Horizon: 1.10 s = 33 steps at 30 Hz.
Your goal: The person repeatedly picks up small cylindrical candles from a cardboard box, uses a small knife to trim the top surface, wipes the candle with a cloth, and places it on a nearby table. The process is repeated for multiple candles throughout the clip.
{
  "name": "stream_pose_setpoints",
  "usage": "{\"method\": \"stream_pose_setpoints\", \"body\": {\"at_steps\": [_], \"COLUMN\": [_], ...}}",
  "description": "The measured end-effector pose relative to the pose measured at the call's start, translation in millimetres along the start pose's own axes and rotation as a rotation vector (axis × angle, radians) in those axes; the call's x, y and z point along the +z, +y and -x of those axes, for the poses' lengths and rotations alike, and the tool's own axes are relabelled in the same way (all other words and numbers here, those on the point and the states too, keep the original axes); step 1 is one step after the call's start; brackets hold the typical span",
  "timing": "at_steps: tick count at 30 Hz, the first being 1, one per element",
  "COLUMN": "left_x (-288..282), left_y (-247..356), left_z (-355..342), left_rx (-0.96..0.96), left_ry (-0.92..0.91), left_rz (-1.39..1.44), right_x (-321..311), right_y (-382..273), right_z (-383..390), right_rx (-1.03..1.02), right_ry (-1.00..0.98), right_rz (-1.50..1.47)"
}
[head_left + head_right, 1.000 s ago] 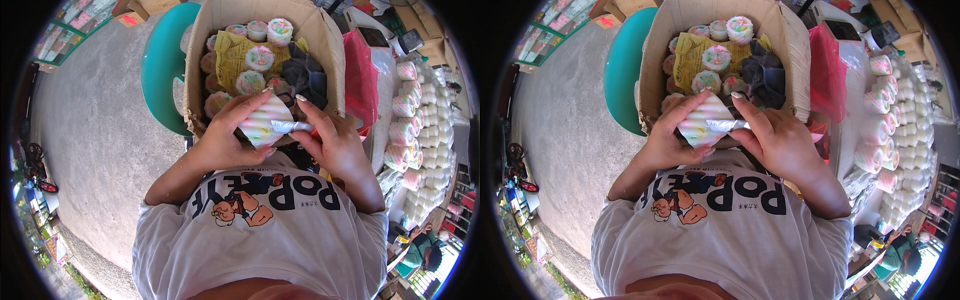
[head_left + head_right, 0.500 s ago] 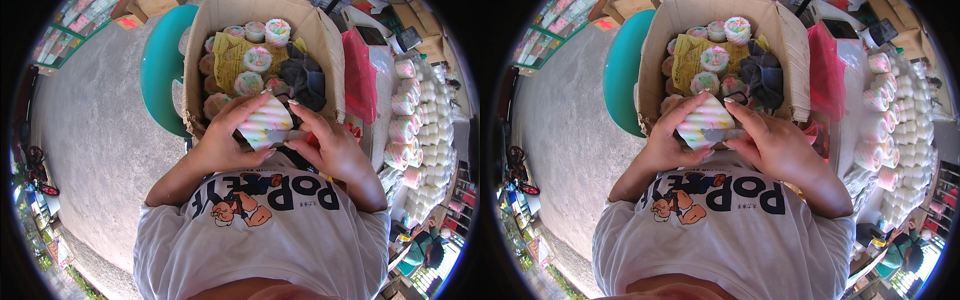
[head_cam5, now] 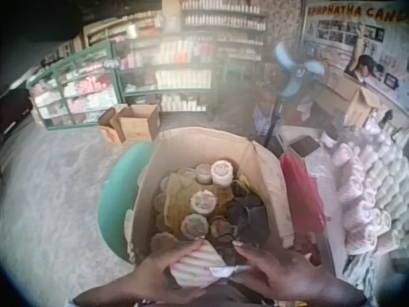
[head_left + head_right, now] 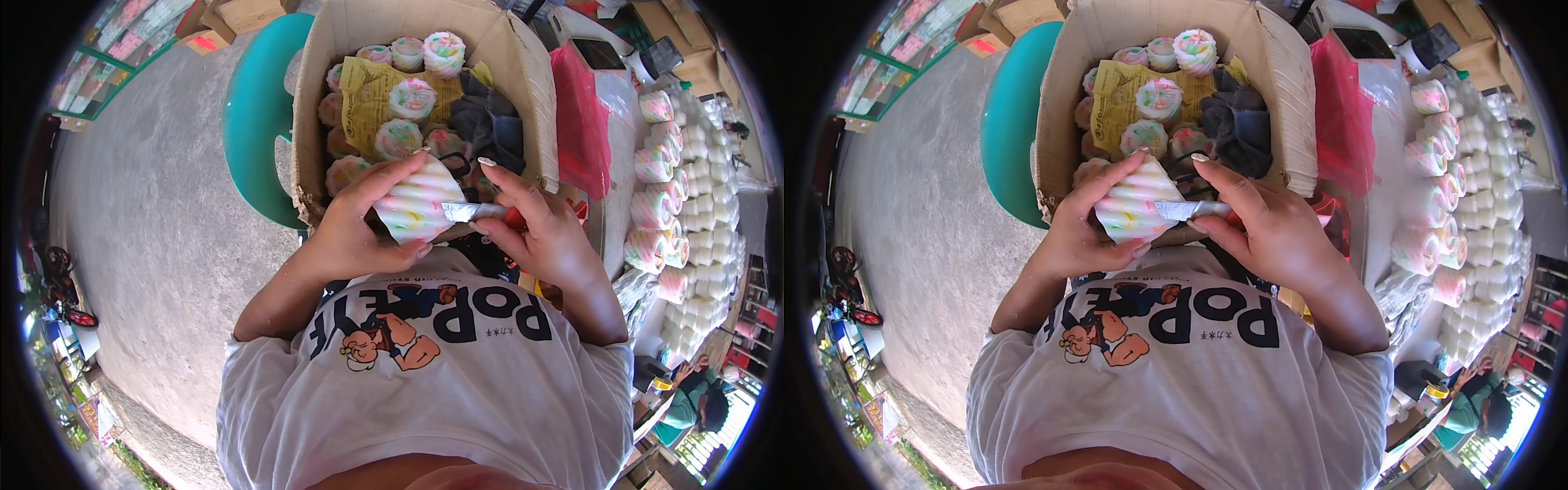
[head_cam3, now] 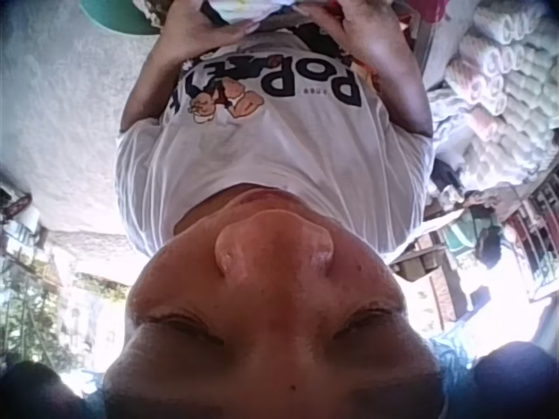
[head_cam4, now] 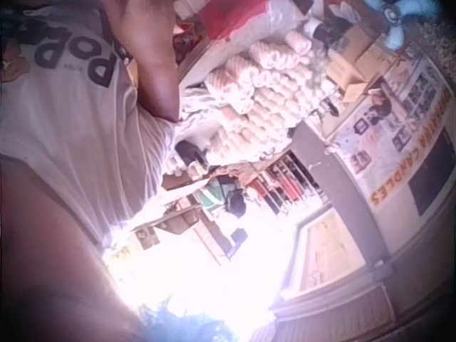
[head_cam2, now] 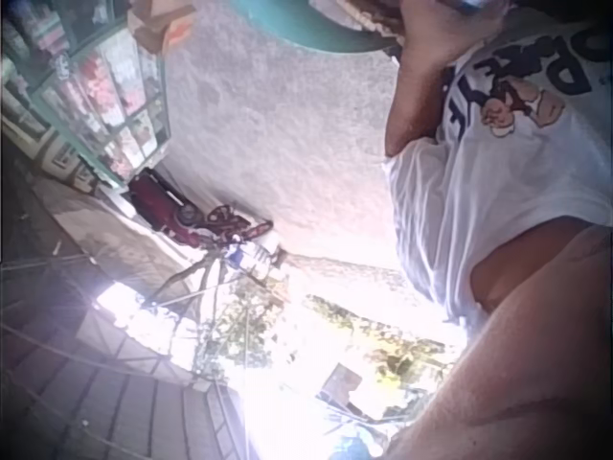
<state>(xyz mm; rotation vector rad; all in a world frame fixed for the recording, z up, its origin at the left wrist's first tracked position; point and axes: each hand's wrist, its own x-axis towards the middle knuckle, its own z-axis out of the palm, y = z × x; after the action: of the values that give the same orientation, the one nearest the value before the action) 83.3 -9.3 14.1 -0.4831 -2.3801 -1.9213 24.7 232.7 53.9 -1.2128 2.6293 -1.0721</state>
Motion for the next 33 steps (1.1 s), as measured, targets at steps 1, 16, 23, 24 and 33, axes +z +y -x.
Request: {"method": "stream_pose_setpoints", "body": {"at_steps": [1, 16, 23, 24, 33], "left_x": [0.4, -3.6, -30.3, -29.6, -13.6], "left_y": [-0.8, -3.6, 13.8, 14.2, -11.9], "left_z": [0.6, -4.3, -20.2, -21.8, -16.2], "left_rx": [-0.005, -0.225, -0.207, -0.220, -0.213], "left_ry": [0.003, 0.250, 0.385, 0.398, 0.362], "left_rz": [0.013, 0.552, 0.915, 0.908, 0.876], "right_x": [0.0, -15.5, 67.5, 69.9, 35.7], "right_y": [0.4, 4.9, 19.7, 24.6, 73.3], "right_z": [-2.5, -48.2, -117.3, -115.8, -81.8], "right_rx": [-0.070, 0.323, 0.144, 0.149, -0.054], "right_ry": [0.036, 0.126, -0.633, -0.712, -0.036], "right_rz": [0.073, -0.060, 0.098, 0.104, 0.571]}}
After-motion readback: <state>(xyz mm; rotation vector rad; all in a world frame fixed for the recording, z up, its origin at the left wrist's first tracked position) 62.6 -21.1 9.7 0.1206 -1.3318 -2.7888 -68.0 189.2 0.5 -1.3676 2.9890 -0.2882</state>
